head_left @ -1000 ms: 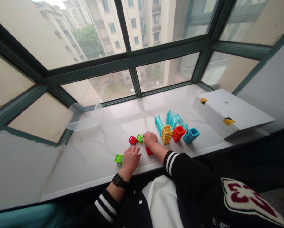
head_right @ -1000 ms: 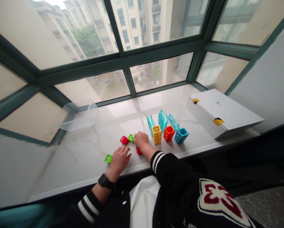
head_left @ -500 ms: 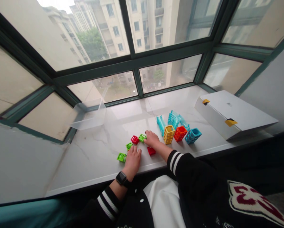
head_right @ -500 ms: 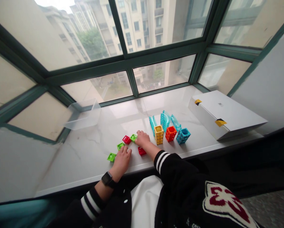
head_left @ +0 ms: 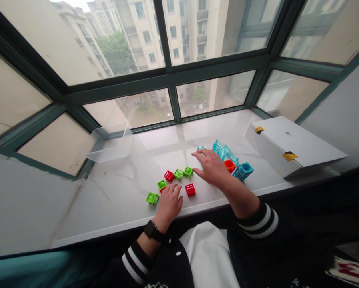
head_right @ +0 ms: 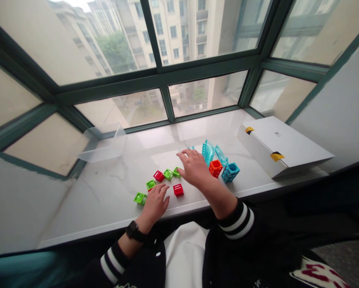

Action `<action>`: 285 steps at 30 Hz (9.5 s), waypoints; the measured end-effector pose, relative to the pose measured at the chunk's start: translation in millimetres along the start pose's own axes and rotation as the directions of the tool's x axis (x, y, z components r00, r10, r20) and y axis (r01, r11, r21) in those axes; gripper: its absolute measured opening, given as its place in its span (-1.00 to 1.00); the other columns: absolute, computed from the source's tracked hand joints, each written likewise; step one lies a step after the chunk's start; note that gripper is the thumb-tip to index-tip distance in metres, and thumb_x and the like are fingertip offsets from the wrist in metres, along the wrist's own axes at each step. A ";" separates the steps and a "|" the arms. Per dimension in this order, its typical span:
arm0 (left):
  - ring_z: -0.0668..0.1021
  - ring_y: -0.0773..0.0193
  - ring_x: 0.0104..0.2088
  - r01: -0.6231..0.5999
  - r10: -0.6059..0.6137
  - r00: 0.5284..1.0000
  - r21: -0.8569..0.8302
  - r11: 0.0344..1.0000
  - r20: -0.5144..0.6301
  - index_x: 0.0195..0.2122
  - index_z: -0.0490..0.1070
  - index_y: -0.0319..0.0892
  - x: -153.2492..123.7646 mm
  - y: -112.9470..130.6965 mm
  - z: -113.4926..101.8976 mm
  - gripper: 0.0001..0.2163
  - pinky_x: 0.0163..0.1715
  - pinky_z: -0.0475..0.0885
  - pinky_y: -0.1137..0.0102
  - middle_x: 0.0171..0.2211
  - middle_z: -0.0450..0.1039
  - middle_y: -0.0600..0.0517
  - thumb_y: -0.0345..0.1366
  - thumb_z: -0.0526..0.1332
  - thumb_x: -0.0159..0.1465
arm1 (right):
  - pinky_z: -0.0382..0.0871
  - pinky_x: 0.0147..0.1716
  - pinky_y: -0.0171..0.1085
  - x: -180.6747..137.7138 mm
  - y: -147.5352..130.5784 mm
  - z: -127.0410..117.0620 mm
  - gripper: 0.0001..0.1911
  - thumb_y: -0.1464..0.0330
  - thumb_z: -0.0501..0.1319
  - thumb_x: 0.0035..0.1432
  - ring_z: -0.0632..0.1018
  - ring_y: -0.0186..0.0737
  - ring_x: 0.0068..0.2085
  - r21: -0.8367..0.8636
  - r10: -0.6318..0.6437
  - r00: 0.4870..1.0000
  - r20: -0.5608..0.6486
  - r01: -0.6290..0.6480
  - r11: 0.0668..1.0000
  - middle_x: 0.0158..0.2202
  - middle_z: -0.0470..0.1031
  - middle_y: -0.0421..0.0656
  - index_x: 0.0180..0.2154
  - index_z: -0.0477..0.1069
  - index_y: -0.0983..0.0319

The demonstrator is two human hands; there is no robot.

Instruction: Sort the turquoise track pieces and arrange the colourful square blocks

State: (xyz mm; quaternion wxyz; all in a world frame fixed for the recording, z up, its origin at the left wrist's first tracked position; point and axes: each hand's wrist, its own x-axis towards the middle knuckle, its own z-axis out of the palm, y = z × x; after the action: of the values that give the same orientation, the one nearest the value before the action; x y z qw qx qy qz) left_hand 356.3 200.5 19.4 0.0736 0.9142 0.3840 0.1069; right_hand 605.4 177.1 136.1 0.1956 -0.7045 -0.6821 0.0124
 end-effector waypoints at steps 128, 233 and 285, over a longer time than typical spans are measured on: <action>0.62 0.01 0.08 0.439 -0.472 0.881 -0.435 0.786 0.035 0.22 0.36 -0.12 -70.6 -127.1 3.5 -0.48 0.04 0.62 0.12 0.21 0.44 -0.17 -0.02 0.25 0.29 | 0.48 0.00 -0.19 -52.9 0.2 96.0 -0.58 0.42 0.41 0.13 0.59 -0.08 0.00 0.502 -0.408 0.856 0.318 0.213 0.839 0.07 0.51 -0.07 0.04 0.52 0.12; 0.56 0.03 -0.03 0.116 -0.119 0.989 -0.041 0.992 -0.086 0.14 0.45 -0.15 37.6 -18.2 1.9 -0.68 0.01 0.49 0.18 0.00 0.50 -0.18 -0.41 0.09 0.42 | 0.56 0.13 0.09 -64.4 51.2 82.7 -0.47 0.41 0.25 0.29 0.54 -0.05 0.05 0.671 0.036 0.995 -0.088 0.033 0.740 0.10 0.44 -0.03 0.27 0.36 0.08; 0.44 -0.16 0.29 0.290 -0.358 0.922 -0.351 0.890 -0.147 0.52 -0.09 -0.16 -32.2 -92.3 12.1 -0.16 0.27 0.37 -0.11 0.32 0.33 -0.29 0.02 0.28 0.35 | 0.58 0.09 -0.05 -62.5 11.9 108.5 -0.49 0.40 0.35 0.24 0.56 -0.10 0.01 0.727 -0.161 0.986 -0.051 0.147 0.671 0.04 0.45 -0.07 0.21 0.43 0.07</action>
State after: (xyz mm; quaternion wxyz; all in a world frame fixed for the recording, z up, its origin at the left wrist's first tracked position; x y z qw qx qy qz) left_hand 274.0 240.9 -16.7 0.1983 0.7961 0.5145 0.2493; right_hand 581.7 144.9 16.9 0.4533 -0.5086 -0.6796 0.2718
